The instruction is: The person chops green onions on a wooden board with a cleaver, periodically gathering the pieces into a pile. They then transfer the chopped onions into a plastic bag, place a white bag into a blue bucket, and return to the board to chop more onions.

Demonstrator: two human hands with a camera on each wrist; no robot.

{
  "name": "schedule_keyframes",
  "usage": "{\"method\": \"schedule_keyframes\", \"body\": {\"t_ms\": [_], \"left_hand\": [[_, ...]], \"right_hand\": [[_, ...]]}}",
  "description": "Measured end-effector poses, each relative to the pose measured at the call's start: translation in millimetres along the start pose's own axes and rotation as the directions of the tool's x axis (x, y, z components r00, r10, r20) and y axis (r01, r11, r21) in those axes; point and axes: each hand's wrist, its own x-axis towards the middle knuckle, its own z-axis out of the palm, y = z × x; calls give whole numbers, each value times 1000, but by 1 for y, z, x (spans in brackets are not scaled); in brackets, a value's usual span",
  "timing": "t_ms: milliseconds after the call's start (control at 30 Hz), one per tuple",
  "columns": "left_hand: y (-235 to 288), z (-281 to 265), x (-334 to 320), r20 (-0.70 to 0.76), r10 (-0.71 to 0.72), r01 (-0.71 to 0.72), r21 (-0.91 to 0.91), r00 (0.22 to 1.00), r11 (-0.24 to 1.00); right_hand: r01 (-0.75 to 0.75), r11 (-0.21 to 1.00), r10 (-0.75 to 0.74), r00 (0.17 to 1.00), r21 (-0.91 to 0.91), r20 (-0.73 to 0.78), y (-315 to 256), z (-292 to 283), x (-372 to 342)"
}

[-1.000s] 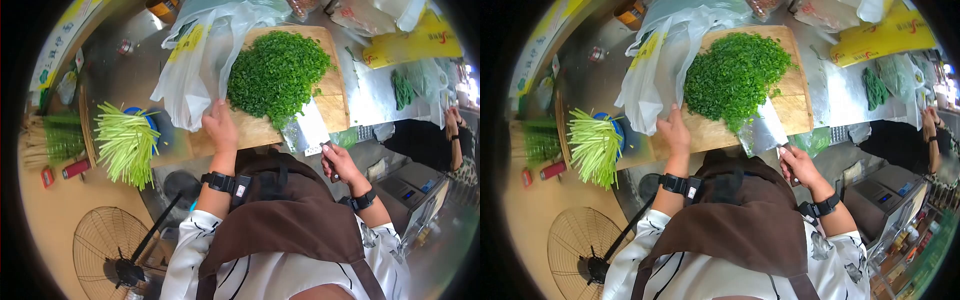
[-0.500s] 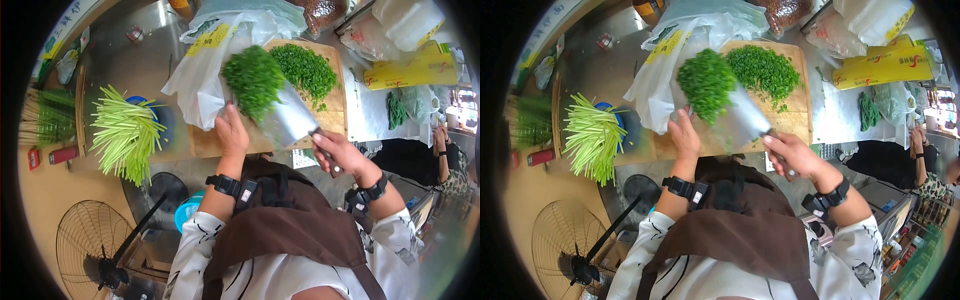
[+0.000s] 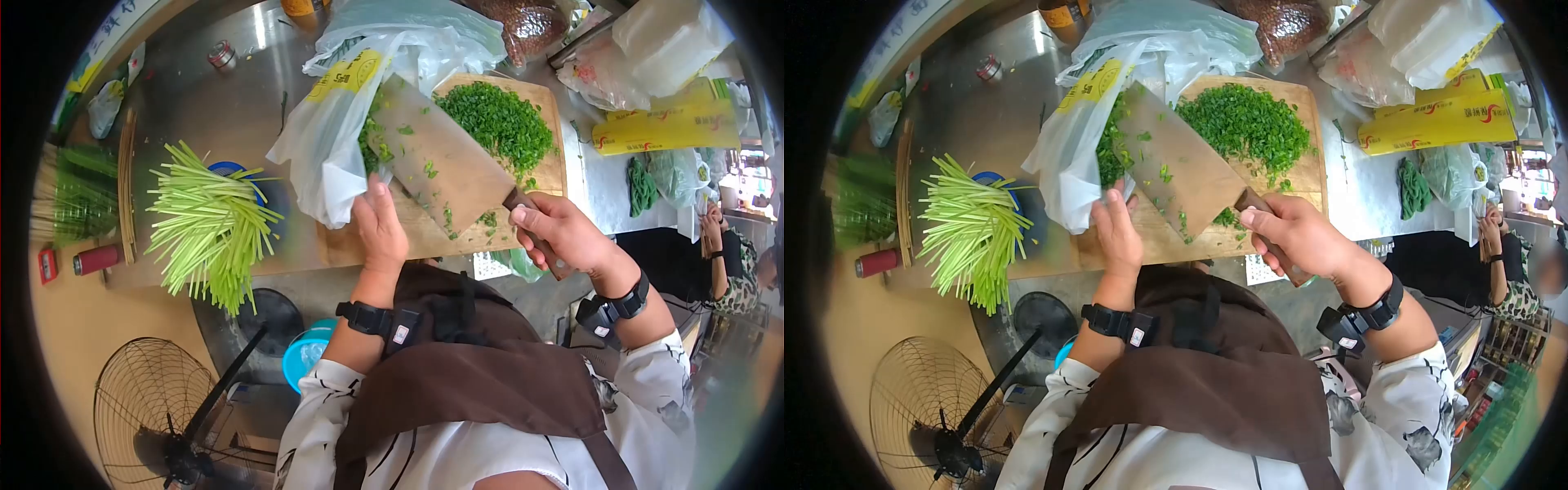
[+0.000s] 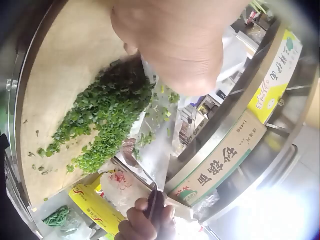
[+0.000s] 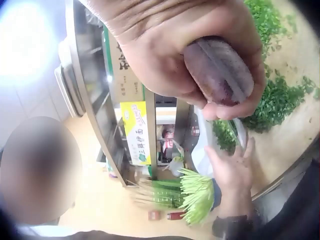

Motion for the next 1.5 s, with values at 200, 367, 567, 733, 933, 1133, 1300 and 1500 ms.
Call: {"method": "schedule_keyframes", "body": {"t_ms": [200,367,567,733,933,1133,1300,1500], "left_hand": [[41,17,-17,102,286,-302,237,953,923],[18,31,-33,322,360,-483,574,876,661],[3,84,-46,293,308,-417,753,905,509],[0,113,-39,136,289,-286,764,947,578],[-4,135,-32,58,383,-286,768,922,573],[-5,129,-31,6,402,-245,801,916,546],[-4,136,-27,-21,371,-232,746,929,624],[-5,156,-27,25,430,-339,657,902,673]], "right_hand": [[168,978,-143,972,123,-185,86,-33,-24],[269,910,-104,885,316,-454,185,-64,-29],[301,883,-40,815,362,-579,233,-112,-17],[254,881,-12,855,398,-519,240,-132,-5],[292,829,-7,858,477,-513,246,-125,-4],[335,777,-35,869,534,-494,246,-117,11],[229,884,-85,936,408,-342,227,-125,20],[149,966,-105,973,213,-205,213,-76,13]]}}
